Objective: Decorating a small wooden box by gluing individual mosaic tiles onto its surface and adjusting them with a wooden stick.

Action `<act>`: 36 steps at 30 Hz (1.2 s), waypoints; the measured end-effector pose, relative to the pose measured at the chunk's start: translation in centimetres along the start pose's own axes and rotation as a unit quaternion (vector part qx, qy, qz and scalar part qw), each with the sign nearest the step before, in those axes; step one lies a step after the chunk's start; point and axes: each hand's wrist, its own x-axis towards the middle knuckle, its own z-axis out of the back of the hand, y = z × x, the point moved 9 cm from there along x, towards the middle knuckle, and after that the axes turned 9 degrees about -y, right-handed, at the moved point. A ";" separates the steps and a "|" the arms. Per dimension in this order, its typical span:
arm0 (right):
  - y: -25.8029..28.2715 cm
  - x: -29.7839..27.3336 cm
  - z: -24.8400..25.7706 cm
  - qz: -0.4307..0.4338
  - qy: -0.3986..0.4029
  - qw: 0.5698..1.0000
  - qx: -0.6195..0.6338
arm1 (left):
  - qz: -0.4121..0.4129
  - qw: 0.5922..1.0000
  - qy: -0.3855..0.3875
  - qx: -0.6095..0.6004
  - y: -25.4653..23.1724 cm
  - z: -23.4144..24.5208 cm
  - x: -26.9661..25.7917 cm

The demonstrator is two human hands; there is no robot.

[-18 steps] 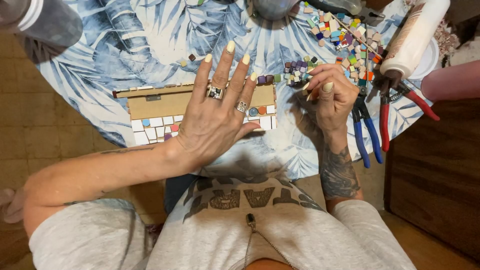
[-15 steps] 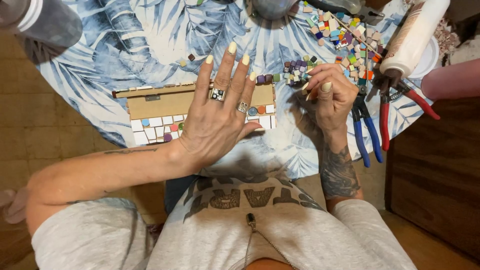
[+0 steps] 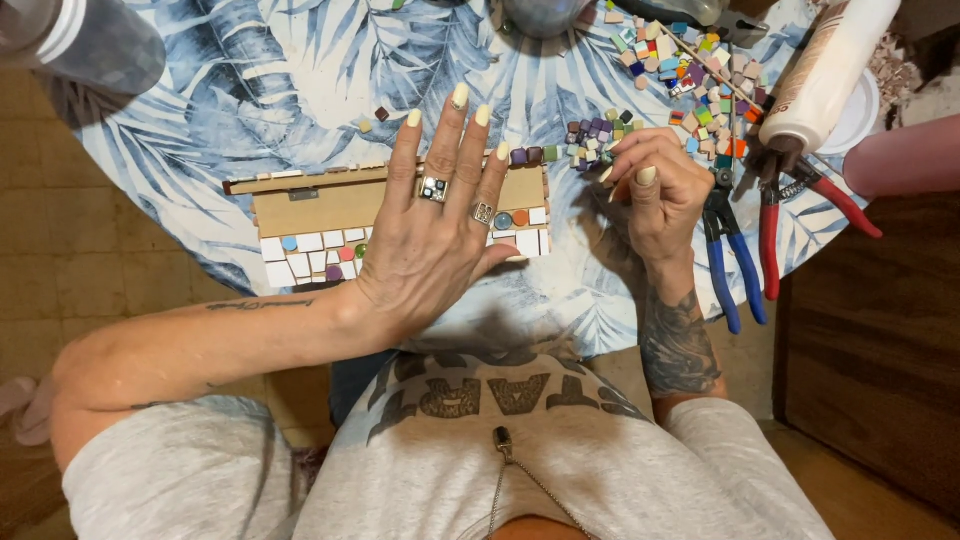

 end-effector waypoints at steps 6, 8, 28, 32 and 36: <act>0.0 0.1 0.1 0.011 -0.010 1.000 0.014 | 0.009 1.000 0.011 -0.028 0.4 0.3 -0.2; -0.4 -0.1 0.2 -0.008 -0.020 1.000 0.011 | 0.015 0.999 0.025 -0.028 0.8 0.0 -0.5; 5.5 0.6 -4.4 0.093 0.012 0.984 -0.150 | 0.050 0.905 0.024 -0.422 8.1 -1.5 0.9; 5.4 1.2 -4.4 0.105 -0.010 0.973 -0.207 | -0.009 0.844 0.143 -0.517 6.5 -4.0 2.3; 5.4 1.7 -4.6 0.076 -0.005 0.977 -0.197 | -0.046 0.801 0.194 -0.564 5.2 -5.4 2.4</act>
